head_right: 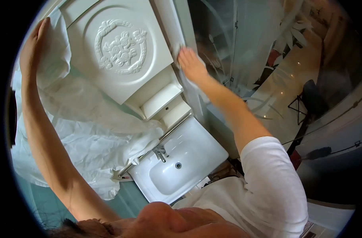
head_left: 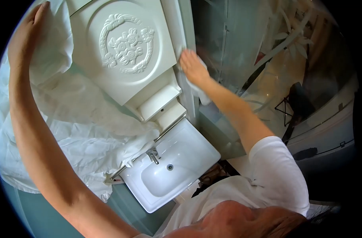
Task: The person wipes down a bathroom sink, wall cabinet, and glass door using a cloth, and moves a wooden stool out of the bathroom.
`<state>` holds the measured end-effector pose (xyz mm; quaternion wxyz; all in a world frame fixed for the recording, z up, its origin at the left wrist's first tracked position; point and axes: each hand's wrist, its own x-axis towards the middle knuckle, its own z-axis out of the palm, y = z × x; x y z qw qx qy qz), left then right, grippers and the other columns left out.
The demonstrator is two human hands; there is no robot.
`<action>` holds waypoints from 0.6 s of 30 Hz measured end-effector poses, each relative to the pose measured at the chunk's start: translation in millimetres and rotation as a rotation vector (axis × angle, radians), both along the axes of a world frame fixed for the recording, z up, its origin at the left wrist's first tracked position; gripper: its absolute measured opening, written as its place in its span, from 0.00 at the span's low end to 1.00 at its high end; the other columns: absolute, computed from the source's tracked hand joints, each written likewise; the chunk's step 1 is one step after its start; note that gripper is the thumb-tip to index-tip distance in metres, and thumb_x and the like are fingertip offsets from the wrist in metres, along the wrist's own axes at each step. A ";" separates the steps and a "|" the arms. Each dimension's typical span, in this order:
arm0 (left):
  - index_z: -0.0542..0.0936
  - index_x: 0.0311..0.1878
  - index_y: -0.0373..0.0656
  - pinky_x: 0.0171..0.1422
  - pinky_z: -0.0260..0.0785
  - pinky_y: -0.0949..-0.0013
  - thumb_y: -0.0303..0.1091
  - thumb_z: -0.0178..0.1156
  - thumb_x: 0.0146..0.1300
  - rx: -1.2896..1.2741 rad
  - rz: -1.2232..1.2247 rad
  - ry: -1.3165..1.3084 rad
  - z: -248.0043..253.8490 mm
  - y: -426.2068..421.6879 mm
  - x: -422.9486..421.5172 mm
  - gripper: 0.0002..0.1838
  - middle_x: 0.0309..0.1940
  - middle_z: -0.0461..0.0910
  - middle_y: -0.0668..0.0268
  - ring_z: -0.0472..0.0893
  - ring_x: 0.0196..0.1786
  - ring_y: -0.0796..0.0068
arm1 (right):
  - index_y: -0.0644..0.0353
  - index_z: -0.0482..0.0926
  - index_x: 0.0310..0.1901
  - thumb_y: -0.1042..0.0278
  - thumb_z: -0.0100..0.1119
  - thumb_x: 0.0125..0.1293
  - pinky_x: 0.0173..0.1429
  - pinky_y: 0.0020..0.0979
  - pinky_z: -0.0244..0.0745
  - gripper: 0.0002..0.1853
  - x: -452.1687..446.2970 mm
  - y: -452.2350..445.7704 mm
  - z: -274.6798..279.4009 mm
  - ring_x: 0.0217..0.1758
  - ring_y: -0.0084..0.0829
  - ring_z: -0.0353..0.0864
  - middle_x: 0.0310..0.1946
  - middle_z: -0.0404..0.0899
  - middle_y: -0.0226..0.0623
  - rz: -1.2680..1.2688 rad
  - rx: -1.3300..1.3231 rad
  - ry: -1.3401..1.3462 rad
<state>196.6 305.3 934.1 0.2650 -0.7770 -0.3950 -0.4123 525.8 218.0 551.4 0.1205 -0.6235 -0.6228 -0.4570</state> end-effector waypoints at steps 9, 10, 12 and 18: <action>0.73 0.53 0.60 0.55 0.63 0.69 0.61 0.36 0.59 -0.018 0.054 0.070 -2.2 -10.1 5.6 0.27 0.47 0.77 0.67 0.75 0.51 0.66 | 0.61 0.81 0.30 0.65 0.51 0.49 0.67 0.43 0.49 0.12 -10.3 -205.0 -162.4 0.52 0.37 0.68 0.37 0.76 0.38 0.072 -0.980 -0.021; 0.73 0.53 0.60 0.55 0.63 0.69 0.61 0.36 0.59 -0.020 0.036 0.053 -2.4 -10.6 7.2 0.27 0.47 0.77 0.67 0.75 0.51 0.66 | 0.61 0.81 0.29 0.65 0.51 0.48 0.68 0.45 0.48 0.12 -8.9 -195.2 -138.0 0.52 0.38 0.68 0.36 0.77 0.37 0.078 -0.967 -0.060; 0.73 0.54 0.60 0.56 0.62 0.65 0.59 0.36 0.60 0.048 0.009 0.063 -4.1 -8.1 8.1 0.26 0.51 0.75 0.69 0.73 0.53 0.65 | 0.65 0.78 0.34 0.66 0.50 0.48 0.66 0.50 0.49 0.14 -2.4 -160.1 -77.2 0.51 0.43 0.69 0.37 0.76 0.43 -0.014 -0.740 -0.181; 0.72 0.55 0.54 0.61 0.59 0.63 0.46 0.51 0.60 0.728 -0.385 -0.113 -46.8 -27.4 12.5 0.20 0.57 0.69 0.63 0.68 0.59 0.62 | 0.56 0.74 0.39 0.68 0.49 0.52 0.62 0.45 0.57 0.12 9.2 -124.4 226.0 0.52 0.33 0.69 0.41 0.73 0.34 -0.218 -0.064 -0.214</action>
